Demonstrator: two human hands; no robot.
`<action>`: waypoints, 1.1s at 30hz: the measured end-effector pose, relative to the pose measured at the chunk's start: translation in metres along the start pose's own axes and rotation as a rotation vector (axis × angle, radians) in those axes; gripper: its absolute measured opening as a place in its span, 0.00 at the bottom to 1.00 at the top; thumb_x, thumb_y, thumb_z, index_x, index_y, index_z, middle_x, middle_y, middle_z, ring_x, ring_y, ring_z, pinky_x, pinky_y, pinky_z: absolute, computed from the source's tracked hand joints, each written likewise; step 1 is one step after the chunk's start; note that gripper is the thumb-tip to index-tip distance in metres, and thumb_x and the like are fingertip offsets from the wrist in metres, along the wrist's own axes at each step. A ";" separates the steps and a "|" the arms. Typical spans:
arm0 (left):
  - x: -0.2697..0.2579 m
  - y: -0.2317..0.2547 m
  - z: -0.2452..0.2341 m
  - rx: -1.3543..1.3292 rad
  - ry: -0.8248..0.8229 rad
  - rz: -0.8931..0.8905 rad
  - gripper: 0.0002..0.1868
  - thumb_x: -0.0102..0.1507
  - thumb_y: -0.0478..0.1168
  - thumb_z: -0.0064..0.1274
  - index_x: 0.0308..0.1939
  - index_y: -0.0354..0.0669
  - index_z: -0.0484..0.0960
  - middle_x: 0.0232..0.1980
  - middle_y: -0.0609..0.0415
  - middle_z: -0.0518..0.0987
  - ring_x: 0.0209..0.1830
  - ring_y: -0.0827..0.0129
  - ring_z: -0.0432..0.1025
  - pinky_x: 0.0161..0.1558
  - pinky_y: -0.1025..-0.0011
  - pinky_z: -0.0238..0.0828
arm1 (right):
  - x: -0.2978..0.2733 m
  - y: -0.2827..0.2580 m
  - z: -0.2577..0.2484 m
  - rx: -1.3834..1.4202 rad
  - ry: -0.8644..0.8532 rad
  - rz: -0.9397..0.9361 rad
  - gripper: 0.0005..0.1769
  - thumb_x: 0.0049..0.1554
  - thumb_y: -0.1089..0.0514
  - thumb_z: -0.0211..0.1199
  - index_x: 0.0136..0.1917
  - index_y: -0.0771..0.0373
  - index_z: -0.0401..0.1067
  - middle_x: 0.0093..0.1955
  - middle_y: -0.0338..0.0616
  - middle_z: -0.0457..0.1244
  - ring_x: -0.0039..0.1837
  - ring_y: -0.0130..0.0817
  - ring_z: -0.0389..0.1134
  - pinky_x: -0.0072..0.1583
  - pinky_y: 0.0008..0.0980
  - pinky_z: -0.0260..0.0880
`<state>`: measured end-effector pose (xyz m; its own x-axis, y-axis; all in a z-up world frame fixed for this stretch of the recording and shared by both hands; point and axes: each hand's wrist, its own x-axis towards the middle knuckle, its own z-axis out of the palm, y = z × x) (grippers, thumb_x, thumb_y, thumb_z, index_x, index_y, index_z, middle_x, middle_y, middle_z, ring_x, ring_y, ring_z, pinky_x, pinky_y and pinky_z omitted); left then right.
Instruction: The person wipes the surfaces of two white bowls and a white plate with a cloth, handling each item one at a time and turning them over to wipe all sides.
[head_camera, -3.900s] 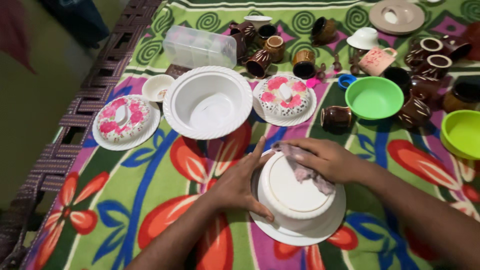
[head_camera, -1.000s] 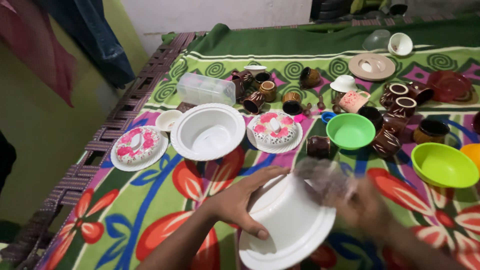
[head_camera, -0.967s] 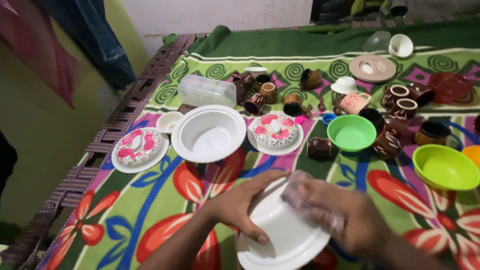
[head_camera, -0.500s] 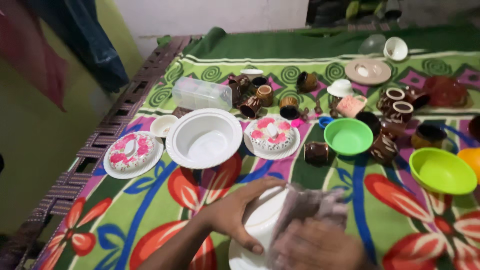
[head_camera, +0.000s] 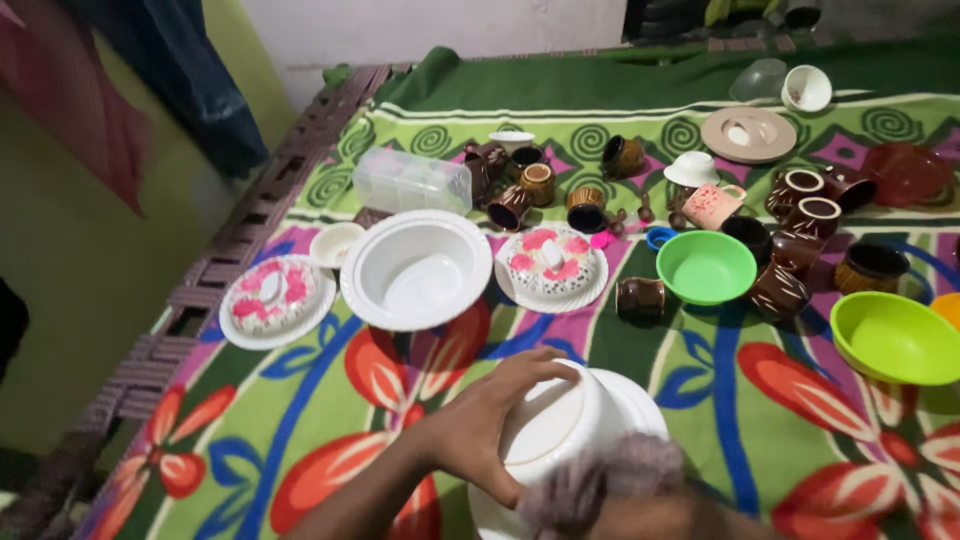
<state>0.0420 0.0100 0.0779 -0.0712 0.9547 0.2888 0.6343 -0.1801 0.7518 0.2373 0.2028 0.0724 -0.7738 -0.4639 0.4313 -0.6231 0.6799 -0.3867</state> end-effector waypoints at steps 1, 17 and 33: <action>-0.001 0.000 0.000 0.036 0.063 0.016 0.65 0.42 0.60 0.75 0.79 0.44 0.65 0.81 0.38 0.63 0.86 0.47 0.60 0.82 0.55 0.58 | -0.003 0.008 -0.009 0.024 0.034 -0.067 0.23 0.64 0.53 0.59 0.70 0.58 0.63 0.69 0.45 0.66 0.69 0.41 0.72 0.66 0.35 0.73; 0.018 0.026 0.029 0.454 -0.108 -0.101 0.63 0.38 0.63 0.72 0.73 0.48 0.64 0.78 0.28 0.59 0.78 0.30 0.54 0.69 0.36 0.50 | -0.040 0.092 0.041 0.950 0.157 0.972 0.31 0.66 0.47 0.46 0.78 0.62 0.60 0.72 0.50 0.63 0.69 0.40 0.65 0.68 0.38 0.64; -0.041 0.005 0.031 0.226 0.234 -0.363 0.70 0.39 0.61 0.79 0.77 0.40 0.58 0.77 0.32 0.62 0.77 0.39 0.59 0.72 0.53 0.57 | -0.075 0.094 0.025 0.589 -0.057 0.919 0.30 0.68 0.54 0.40 0.82 0.55 0.58 0.73 0.59 0.60 0.69 0.54 0.57 0.66 0.47 0.55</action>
<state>0.0714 -0.0229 0.0512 -0.4739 0.8627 0.1765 0.6857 0.2358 0.6886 0.2340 0.2871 -0.0163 -0.9660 0.0461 -0.2543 0.2506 0.4091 -0.8774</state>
